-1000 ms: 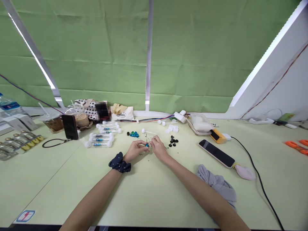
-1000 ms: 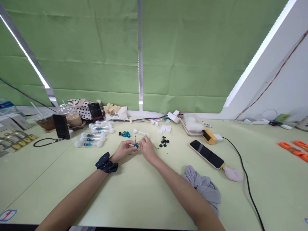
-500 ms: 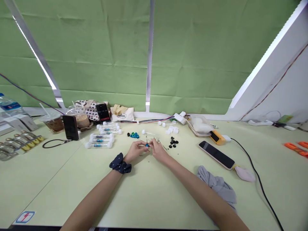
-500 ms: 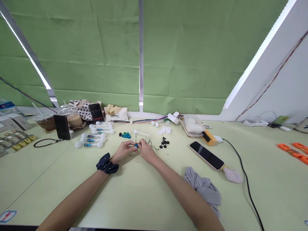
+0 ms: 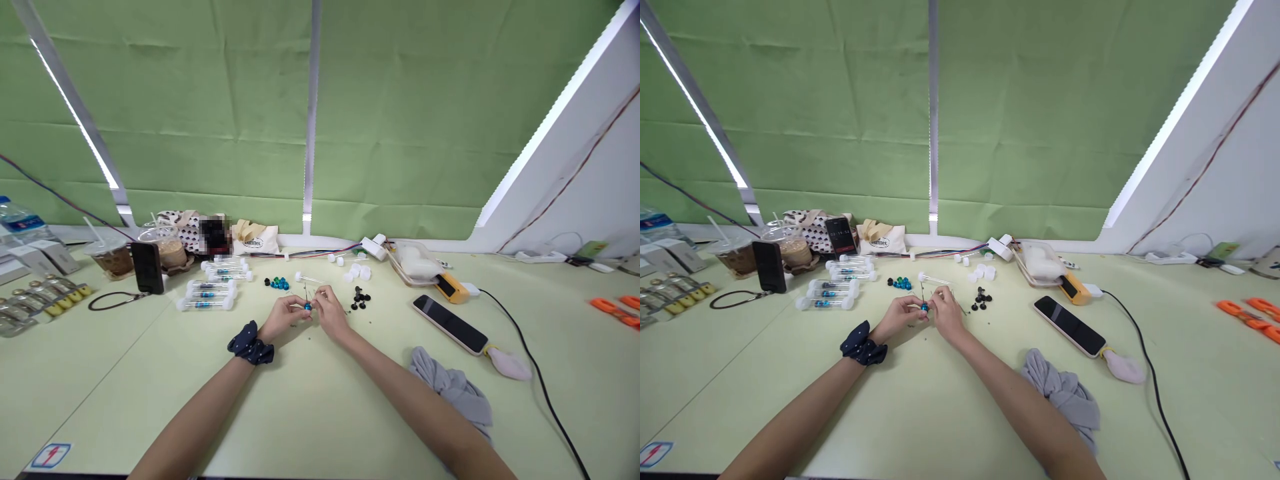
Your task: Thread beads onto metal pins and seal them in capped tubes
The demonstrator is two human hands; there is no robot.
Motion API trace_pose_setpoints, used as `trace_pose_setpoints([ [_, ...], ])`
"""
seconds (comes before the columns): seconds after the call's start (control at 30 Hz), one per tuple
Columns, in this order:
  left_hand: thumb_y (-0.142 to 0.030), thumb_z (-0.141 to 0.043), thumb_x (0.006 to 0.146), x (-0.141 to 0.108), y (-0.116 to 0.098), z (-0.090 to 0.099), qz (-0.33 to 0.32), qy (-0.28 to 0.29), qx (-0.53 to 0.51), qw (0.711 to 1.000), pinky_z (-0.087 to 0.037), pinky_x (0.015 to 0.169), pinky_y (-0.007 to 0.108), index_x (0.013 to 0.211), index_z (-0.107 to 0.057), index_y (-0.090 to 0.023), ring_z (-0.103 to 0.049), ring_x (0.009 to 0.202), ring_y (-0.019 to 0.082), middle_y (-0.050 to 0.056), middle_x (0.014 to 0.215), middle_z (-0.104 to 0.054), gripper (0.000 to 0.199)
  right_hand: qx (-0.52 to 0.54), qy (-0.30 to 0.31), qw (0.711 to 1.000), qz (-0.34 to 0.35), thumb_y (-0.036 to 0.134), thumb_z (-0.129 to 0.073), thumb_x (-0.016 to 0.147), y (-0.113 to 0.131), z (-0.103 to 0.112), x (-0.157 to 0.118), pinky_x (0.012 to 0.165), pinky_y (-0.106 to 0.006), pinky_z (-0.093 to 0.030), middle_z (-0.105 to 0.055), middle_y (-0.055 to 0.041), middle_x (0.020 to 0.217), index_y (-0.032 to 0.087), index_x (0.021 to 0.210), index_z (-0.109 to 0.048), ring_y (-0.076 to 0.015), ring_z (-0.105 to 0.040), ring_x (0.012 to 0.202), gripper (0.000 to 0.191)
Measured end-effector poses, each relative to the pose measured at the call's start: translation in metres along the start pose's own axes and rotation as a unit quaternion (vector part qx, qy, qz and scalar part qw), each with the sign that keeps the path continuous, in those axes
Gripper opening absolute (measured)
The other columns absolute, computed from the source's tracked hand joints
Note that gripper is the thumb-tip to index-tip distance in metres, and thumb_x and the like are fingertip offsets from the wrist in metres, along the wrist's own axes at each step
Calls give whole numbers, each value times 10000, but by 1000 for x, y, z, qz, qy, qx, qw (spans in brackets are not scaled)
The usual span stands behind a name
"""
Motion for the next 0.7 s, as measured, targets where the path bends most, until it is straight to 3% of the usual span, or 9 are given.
trace_pose_setpoints([
  [0.1,-358,-733,651,-1,-1,-1,4,3,3,1000,-389,491,220,862,-613,-112,-656,644,202,89,686,-697,345,15,1,1000,3,227,-345,897,-2,-2,1,675,-258,-405,-475,-62,968,186,756,-506,-139,-493,749,218],
  [0.3,-334,-731,658,1,1,0,-10,-2,-7,1000,-437,546,246,845,-619,-117,-657,658,194,80,718,-689,307,49,65,997,2,226,-280,914,-3,-3,3,660,-270,-403,-448,-19,776,198,739,-446,-147,-460,692,243],
  [0.47,-320,-748,634,3,3,3,-22,-13,-27,999,-487,656,300,828,-637,-113,-661,675,191,85,820,-680,305,68,49,996,26,204,-316,894,-1,-1,3,724,-296,-414,-458,-53,900,191,879,-435,-161,-470,791,121],
  [0.7,-317,-727,661,1,4,2,-9,6,-14,1000,-462,586,260,851,-621,-112,-664,689,199,83,769,-684,299,49,22,998,22,173,-328,885,-4,-1,0,720,-272,-416,-453,-62,965,196,825,-464,-150,-489,786,151],
])
Point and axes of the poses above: each hand's wrist, its own x-axis towards the middle knuckle, its own z-axis out of the back of the hand, y = z × x, the point moved 2 cm from there along x, towards the middle knuckle
